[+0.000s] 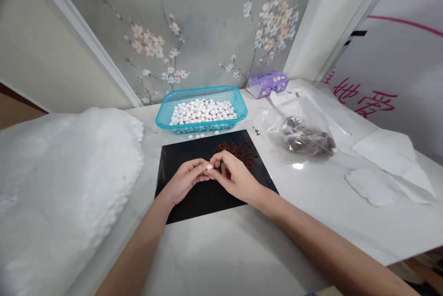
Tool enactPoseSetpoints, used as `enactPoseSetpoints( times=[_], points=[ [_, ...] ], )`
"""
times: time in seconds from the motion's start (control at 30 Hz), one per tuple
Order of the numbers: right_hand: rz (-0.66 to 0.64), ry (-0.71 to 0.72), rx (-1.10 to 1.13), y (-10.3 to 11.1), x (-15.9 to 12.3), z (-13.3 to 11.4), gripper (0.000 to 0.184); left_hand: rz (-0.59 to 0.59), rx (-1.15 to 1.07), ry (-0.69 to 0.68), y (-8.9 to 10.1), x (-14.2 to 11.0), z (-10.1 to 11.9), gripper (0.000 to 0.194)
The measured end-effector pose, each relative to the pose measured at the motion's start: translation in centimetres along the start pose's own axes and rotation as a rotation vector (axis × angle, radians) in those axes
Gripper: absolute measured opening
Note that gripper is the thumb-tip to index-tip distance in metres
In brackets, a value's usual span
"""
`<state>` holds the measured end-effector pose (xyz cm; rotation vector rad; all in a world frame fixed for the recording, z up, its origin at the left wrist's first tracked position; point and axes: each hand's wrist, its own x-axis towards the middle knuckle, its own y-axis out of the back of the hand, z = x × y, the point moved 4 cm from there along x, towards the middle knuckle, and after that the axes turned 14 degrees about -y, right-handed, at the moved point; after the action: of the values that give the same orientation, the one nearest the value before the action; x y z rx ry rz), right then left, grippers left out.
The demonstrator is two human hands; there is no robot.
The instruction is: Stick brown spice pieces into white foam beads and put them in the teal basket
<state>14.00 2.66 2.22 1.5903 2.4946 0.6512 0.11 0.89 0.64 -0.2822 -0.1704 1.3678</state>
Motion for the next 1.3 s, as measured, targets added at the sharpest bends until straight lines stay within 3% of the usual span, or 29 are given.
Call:
enactPoseSetpoints(
  times=[0.17,0.33,0.5,0.63,0.87,0.93,1.03,1.1,1.23,1.3],
  points=[
    [0.040,-0.056,0.079,-0.3,-0.2,0.3,0.021,0.027,-0.020,0.012,0.1,0.0,-0.1,0.024],
    [0.056,-0.052,0.055,-0.3,-0.2,0.5,0.021,0.018,-0.044,0.020,0.0,0.1,-0.1,0.025],
    [0.095,0.047,-0.123,0.3,0.0,-0.1,0.011,-0.001,-0.080,0.011,0.1,0.2,0.0,0.025],
    [0.259,0.091,-0.294,2.4,1.7,-1.2,0.013,0.009,-0.097,0.016,0.2,0.1,0.0,0.037],
    [0.590,0.072,-0.479,7.4,8.2,-1.7,0.025,0.160,0.535,-0.278,0.4,0.1,0.2,0.024],
    [0.599,0.022,-0.564,7.6,8.5,-1.5,0.033,0.134,0.665,-0.326,0.3,0.1,0.1,0.022],
    [0.650,0.067,-0.662,7.2,5.9,-2.2,0.034,0.098,0.740,-0.325,0.3,0.1,-0.1,0.026],
    [0.594,0.141,-0.683,6.5,3.5,-2.7,0.028,0.119,0.793,-0.325,0.4,0.2,-0.2,0.028],
    [0.038,0.195,-0.689,3.6,0.1,-1.2,0.021,0.171,0.924,-0.342,0.3,0.2,0.1,0.024],
    [-0.077,0.173,-0.731,2.7,-0.6,0.1,0.024,0.205,0.901,-0.349,0.4,0.1,0.3,0.023]
  ],
)
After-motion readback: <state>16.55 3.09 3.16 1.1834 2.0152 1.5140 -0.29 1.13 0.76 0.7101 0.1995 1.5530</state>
